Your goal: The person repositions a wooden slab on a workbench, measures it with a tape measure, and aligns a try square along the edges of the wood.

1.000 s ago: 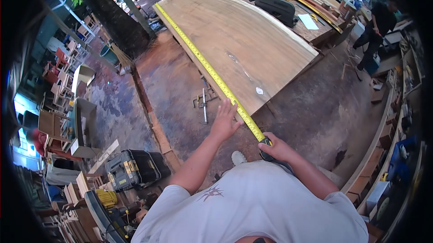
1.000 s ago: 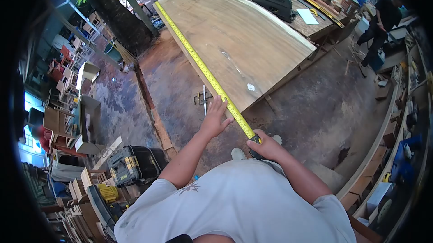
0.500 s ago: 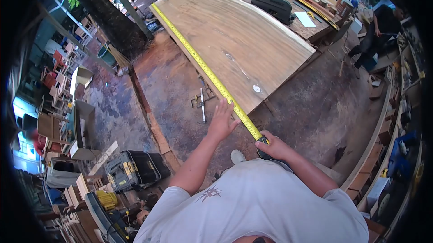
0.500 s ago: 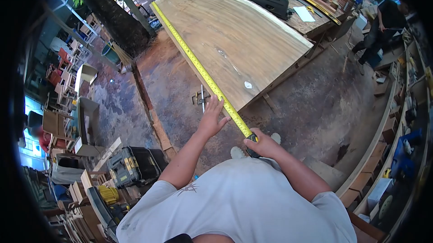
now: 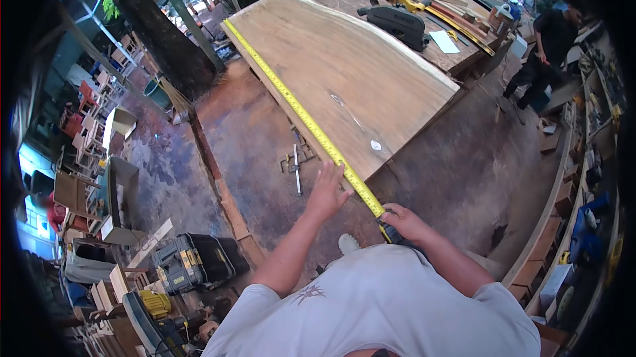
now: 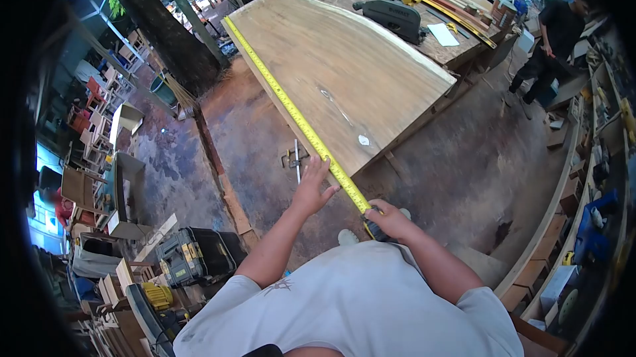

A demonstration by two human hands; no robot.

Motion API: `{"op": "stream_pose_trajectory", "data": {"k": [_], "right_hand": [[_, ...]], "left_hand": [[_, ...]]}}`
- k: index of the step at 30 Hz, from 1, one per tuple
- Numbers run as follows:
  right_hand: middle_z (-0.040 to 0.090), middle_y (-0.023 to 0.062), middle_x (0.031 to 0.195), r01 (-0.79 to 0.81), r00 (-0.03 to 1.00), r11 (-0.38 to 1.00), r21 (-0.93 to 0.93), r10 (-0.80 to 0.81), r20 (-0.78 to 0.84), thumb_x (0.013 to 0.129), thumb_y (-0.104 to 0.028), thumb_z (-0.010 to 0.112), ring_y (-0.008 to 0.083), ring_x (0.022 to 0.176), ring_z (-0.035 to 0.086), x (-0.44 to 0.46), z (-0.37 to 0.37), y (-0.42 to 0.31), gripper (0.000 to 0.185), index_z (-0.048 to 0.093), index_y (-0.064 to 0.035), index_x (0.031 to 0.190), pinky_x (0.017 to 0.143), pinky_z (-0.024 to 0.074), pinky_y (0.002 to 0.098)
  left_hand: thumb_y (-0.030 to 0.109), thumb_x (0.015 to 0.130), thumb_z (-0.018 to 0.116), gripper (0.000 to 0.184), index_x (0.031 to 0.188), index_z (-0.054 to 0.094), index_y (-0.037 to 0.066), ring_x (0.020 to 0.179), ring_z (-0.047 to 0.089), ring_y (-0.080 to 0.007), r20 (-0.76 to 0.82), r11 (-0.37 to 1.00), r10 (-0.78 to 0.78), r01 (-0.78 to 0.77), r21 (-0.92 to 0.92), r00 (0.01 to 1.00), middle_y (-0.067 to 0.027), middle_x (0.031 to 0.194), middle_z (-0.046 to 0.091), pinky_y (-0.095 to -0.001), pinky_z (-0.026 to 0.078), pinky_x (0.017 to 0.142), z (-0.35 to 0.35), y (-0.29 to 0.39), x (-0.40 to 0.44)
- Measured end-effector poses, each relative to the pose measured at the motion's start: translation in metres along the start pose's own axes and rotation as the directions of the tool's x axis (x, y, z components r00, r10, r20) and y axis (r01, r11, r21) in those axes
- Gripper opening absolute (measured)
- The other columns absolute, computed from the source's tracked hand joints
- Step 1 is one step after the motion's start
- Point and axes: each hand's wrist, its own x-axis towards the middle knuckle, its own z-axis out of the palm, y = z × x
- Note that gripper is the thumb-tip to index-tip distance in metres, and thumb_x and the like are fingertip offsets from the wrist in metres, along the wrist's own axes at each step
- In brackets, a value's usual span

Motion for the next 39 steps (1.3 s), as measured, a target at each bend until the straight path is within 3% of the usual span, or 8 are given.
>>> {"op": "stream_pose_trajectory", "data": {"k": [3, 7, 21, 23, 25, 27, 32, 39], "right_hand": [[0.063, 0.0076, 0.094, -0.087, 0.996, 0.960, 0.268, 0.092, -0.006, 0.090, -0.035, 0.060, 0.0151, 0.083, 0.061, 0.013, -0.020, -0.005, 0.044, 0.056, -0.0071, 0.123, 0.071, 0.0504, 0.0302], [0.060, 0.0048, 0.090, -0.234, 0.966, 0.949, 0.211, 0.252, -0.062, 0.090, -0.040, 0.057, 0.0165, 0.075, 0.059, 0.024, -0.070, -0.031, 0.043, 0.054, -0.0156, 0.125, 0.051, 0.0535, 0.0398], [0.060, 0.0049, 0.092, -0.189, 0.972, 0.981, 0.043, 0.193, -0.135, 0.086, -0.035, 0.059, 0.0171, 0.071, 0.062, 0.080, -0.257, -0.036, 0.041, 0.058, -0.0106, 0.120, 0.048, 0.0530, 0.0375], [0.061, 0.0054, 0.093, -0.183, 0.970, 0.982, 0.042, 0.188, -0.152, 0.087, -0.032, 0.058, 0.0158, 0.075, 0.061, 0.082, -0.284, -0.025, 0.038, 0.060, -0.0084, 0.116, 0.057, 0.0528, 0.0348], [0.062, 0.0059, 0.095, 0.007, 0.992, 0.997, -0.071, -0.016, -0.124, 0.089, -0.031, 0.057, 0.0133, 0.078, 0.059, 0.092, -0.322, 0.001, 0.037, 0.061, -0.0056, 0.115, 0.069, 0.0501, 0.0306], [0.062, 0.0060, 0.096, -0.002, 0.995, 0.997, -0.073, -0.005, -0.102, 0.089, -0.030, 0.057, 0.0129, 0.080, 0.058, 0.097, -0.354, 0.004, 0.036, 0.061, -0.0045, 0.114, 0.072, 0.0482, 0.0294], [0.063, 0.0052, 0.094, -0.097, 0.993, 0.995, -0.017, 0.095, -0.071, 0.089, -0.029, 0.059, 0.0124, 0.081, 0.057, 0.096, -0.429, 0.000, 0.036, 0.060, -0.0036, 0.114, 0.074, 0.0469, 0.0292], [0.063, 0.0049, 0.093, -0.195, 0.979, 0.980, 0.024, 0.196, -0.060, 0.088, -0.029, 0.061, 0.0121, 0.084, 0.058, 0.093, -0.479, 0.020, 0.036, 0.061, -0.0061, 0.116, 0.075, 0.0471, 0.0295]], "left_hand": [[0.034, 0.086, 0.066, 0.073, 0.145, 0.034, 0.006, 0.144, 0.019, -0.0371, -0.019, 0.998, -0.013, 0.012, -0.054, 1.000, -0.0260, 0.151, 0.026, -0.0459, 0.017, 0.117, -0.002, 0.000, 0.001], [0.035, 0.087, 0.064, 0.068, 0.143, 0.039, 0.006, 0.143, 0.022, -0.0353, 0.014, 1.000, -0.005, 0.005, -0.006, 1.000, -0.0249, 0.150, 0.030, -0.0457, 0.016, 0.118, -0.006, -0.004, 0.002], [0.033, 0.090, 0.061, 0.047, 0.130, 0.056, 0.010, 0.139, 0.035, -0.0274, 0.058, 0.988, -0.144, 0.140, 0.064, 0.988, -0.0162, 0.145, 0.043, -0.0457, 0.020, 0.117, -0.019, 0.007, 0.017], [0.033, 0.091, 0.060, 0.044, 0.129, 0.058, 0.012, 0.138, 0.035, -0.0265, 0.081, 0.975, -0.221, 0.218, 0.052, 0.972, -0.0150, 0.144, 0.044, -0.0450, 0.021, 0.117, -0.023, 0.013, 0.020], [0.035, 0.091, 0.059, 0.045, 0.130, 0.057, 0.013, 0.138, 0.035, -0.0261, 0.102, 0.963, -0.265, 0.258, 0.076, 0.959, -0.0147, 0.144, 0.044, -0.0449, 0.021, 0.117, -0.025, 0.022, 0.025], [0.036, 0.091, 0.059, 0.047, 0.131, 0.056, 0.013, 0.139, 0.035, -0.0257, 0.124, 0.949, -0.309, 0.298, 0.102, 0.943, -0.0143, 0.145, 0.044, -0.0447, 0.021, 0.117, -0.025, 0.026, 0.028], [0.045, 0.088, 0.060, 0.059, 0.134, 0.052, 0.009, 0.138, 0.033, -0.0345, 0.227, 0.865, -0.489, 0.435, 0.250, 0.842, -0.0226, 0.144, 0.041, -0.0459, 0.025, 0.114, -0.029, 0.056, 0.056], [0.049, 0.083, 0.064, 0.077, 0.140, 0.041, 0.002, 0.138, 0.031, -0.0422, 0.430, 0.823, -0.562, 0.424, 0.378, 0.706, -0.0341, 0.143, 0.034, -0.0410, 0.031, 0.111, -0.041, 0.077, 0.087]]}}
